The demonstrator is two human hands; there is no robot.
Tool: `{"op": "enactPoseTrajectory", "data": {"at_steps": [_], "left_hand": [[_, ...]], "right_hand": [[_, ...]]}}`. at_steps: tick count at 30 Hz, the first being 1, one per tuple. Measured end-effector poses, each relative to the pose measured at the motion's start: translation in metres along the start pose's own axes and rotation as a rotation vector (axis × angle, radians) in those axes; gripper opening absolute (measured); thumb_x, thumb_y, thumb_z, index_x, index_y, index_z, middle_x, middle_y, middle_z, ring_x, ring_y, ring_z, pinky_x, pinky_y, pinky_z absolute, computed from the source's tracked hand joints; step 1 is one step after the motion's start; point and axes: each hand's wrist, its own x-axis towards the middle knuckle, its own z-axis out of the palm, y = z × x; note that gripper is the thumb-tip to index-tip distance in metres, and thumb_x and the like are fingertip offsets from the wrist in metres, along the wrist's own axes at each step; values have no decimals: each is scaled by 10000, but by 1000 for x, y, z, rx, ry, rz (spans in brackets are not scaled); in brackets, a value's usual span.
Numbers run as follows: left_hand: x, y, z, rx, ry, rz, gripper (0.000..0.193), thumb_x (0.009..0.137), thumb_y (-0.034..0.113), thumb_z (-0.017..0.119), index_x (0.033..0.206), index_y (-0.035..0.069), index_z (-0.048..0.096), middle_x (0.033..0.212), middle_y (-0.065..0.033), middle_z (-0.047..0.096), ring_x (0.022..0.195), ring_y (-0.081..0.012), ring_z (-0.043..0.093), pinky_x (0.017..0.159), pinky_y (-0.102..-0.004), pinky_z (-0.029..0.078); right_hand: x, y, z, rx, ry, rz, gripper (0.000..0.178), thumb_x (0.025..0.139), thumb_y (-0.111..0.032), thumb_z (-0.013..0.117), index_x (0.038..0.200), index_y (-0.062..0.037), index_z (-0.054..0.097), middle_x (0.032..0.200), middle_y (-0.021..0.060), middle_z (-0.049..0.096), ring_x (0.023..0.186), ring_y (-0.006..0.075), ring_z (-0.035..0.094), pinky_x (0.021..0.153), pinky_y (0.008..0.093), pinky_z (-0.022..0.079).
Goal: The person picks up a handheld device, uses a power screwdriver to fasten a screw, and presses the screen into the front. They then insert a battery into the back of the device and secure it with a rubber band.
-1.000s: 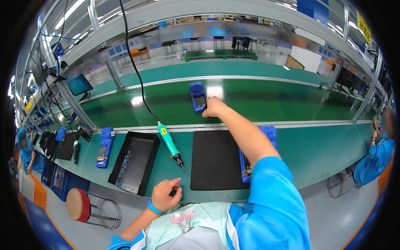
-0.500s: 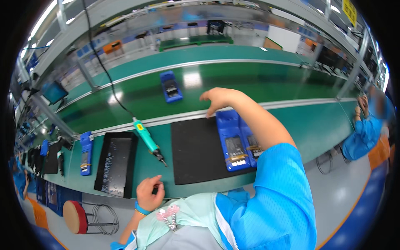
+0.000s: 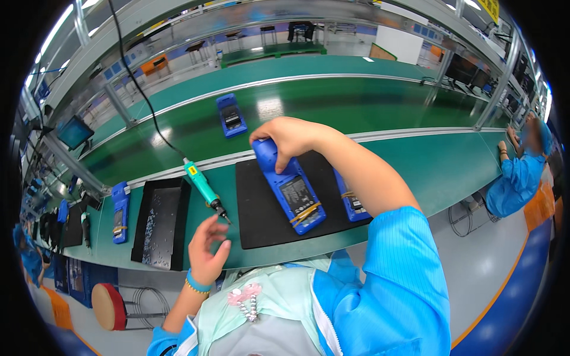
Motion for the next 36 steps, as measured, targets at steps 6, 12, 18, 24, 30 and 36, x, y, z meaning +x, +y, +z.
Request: {"op": "enactPoseTrajectory", "data": {"at_steps": [6, 12, 18, 24, 30, 36], "left_hand": [[52, -2, 15, -724, -145, -306, 936, 906, 499, 651, 1562, 41, 166, 1472, -219, 422, 1367, -346, 432, 1124, -517, 357], [46, -7, -29, -1540, -314, -250, 850, 935, 619, 525, 1501, 27, 296, 1381, -228, 523, 1268, -354, 549, 1045, -600, 449], [36, 14, -83, -1159, 229, -246, 696, 994, 575, 430, 1341, -24, 497, 1105, -160, 678, 982, -268, 695, 864, -390, 577], [31, 7, -88, -973, 441, -376, 485, 974, 468, 568, 1180, 29, 570, 941, -83, 649, 869, -201, 674, 749, -341, 562], [29, 9, -99, -906, 485, -373, 446, 948, 425, 637, 1169, 43, 570, 962, -58, 599, 888, -170, 628, 753, -319, 536], [29, 3, -101, -774, 499, -399, 425, 955, 385, 632, 1202, 45, 570, 964, -49, 617, 861, -156, 642, 767, -323, 556]], "right_hand": [[68, -78, 10, 148, 21, -253, 751, 491, -126, 905, 1187, -37, 639, 1108, 116, 667, 1007, 275, 651, 885, 366, 525], [89, -131, 51, 168, 647, -400, 774, 602, -168, 906, 1290, -54, 570, 1248, 128, 560, 1183, 333, 539, 973, 398, 483], [56, -162, 125, 232, 425, -655, 322, 750, -242, 811, 1002, -108, 661, 1061, 43, 605, 1039, 281, 572, 870, 400, 435], [65, -172, 156, 415, 318, -611, 419, 705, -266, 853, 1004, -78, 628, 953, 56, 612, 914, 278, 573, 796, 388, 467], [74, -176, 158, 565, 149, -383, 365, 724, -197, 858, 949, -46, 613, 815, 52, 603, 828, 252, 569, 731, 379, 482], [84, -182, 156, 468, 83, -502, 283, 716, -141, 860, 781, -44, 601, 809, 65, 586, 835, 280, 554, 747, 391, 482]]}}
